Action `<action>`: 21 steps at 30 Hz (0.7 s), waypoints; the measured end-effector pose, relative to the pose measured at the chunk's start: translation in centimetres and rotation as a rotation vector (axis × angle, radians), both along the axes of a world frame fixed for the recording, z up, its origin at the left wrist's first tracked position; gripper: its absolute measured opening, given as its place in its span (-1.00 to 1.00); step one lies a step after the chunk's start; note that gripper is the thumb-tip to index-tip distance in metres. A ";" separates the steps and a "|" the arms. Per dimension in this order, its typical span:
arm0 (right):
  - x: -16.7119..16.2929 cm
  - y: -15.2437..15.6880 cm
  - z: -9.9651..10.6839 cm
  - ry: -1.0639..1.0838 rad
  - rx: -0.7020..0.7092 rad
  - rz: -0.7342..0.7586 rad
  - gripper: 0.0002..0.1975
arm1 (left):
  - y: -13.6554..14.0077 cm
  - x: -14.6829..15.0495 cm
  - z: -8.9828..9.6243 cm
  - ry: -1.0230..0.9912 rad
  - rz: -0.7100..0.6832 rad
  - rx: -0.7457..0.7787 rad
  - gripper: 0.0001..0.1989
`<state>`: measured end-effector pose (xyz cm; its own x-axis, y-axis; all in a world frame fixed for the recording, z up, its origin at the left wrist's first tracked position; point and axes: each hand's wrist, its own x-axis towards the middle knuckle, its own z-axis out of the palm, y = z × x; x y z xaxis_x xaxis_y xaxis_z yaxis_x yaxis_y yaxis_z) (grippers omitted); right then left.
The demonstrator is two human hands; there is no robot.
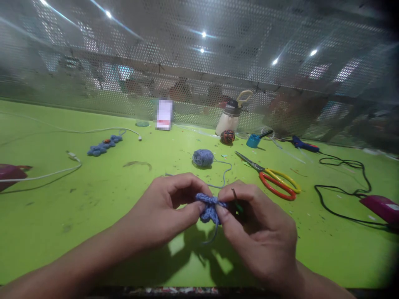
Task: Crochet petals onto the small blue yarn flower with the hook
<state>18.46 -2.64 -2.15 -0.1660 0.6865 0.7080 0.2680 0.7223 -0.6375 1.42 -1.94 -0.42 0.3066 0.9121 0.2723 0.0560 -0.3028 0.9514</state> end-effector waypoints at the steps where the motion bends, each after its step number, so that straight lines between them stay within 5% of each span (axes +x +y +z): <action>1: 0.0 0.0 0.1 0.001 -0.001 -0.007 -0.85 | 0.0 0.0 0.0 -0.007 -0.007 -0.022 -0.90; 21: 0.5 0.8 -0.3 0.172 -0.341 0.060 -0.96 | 0.2 -0.1 -0.3 -0.034 -0.093 -0.118 -0.85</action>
